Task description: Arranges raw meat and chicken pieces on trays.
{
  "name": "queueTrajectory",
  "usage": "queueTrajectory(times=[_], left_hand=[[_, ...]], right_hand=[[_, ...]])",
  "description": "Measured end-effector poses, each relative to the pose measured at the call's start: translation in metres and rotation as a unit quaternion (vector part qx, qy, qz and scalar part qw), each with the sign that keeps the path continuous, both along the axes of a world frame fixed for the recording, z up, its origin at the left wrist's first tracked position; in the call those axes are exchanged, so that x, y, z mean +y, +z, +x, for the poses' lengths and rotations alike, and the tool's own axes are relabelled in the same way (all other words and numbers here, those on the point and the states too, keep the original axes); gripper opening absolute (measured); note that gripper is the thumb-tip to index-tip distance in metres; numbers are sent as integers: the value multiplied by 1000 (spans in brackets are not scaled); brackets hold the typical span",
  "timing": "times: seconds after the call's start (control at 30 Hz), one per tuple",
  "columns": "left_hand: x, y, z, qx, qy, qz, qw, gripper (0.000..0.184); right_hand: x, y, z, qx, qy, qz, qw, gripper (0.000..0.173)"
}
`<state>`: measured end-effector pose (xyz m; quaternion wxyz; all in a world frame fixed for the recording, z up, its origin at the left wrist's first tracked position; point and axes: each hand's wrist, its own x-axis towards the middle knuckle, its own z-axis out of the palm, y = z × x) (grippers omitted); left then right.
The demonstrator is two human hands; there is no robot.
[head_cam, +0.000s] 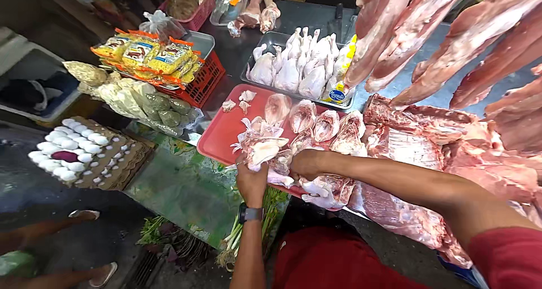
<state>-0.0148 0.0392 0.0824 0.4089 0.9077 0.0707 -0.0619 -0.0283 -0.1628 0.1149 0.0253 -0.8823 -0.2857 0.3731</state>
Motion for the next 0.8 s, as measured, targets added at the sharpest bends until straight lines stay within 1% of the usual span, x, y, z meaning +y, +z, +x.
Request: queueTrajectory(times=[0.07, 0.13, 0.2, 0.27, 0.3, 0.37, 0.4, 0.47, 0.53, 0.57, 0.63, 0.67, 0.73, 0.8], left_hand=[[21, -5, -11, -4, 45, -64, 997, 76], [43, -13, -28, 0, 81, -117, 990, 74], [64, -22, -49, 12, 117, -144, 982, 72], [83, -28, -72, 33, 143, -154, 977, 71], [91, -31, -83, 43, 157, -151, 975, 71], [99, -37, -100, 59, 180, -142, 972, 69], [100, -39, -105, 62, 189, -145, 969, 69], [95, -43, -107, 65, 191, -163, 966, 68], [84, -43, -99, 72, 168, -175, 968, 68], [77, -42, -93, 71, 149, -179, 970, 68], [60, -39, -80, 62, 113, -194, 972, 68], [52, -37, -74, 62, 99, -205, 972, 68], [35, -34, -64, 62, 80, -237, 966, 69], [24, -30, -57, 47, 83, -272, 957, 66]], right_hand=[[15, -28, 18, 27, 10, 11, 1000, 30], [16, -62, 27, 33, -20, 44, 998, 35], [6, -88, 22, -8, -64, 101, 993, 36], [-8, -95, -1, -72, -135, 173, 973, 43], [-13, -90, -16, -94, -188, 195, 958, 42], [-17, -79, -50, -97, -289, 165, 938, 40], [-16, -78, -66, -80, -315, 137, 936, 44], [-7, -87, -89, -47, -335, 91, 937, 52], [3, -99, -98, -51, -354, 88, 930, 55], [7, -101, -100, -57, -362, 96, 925, 51], [13, -104, -103, -64, -368, 125, 919, 37], [14, -110, -106, -73, -366, 134, 918, 34], [8, -117, -107, -81, -360, 131, 920, 34], [-2, -109, -98, -61, -354, 145, 922, 30]])
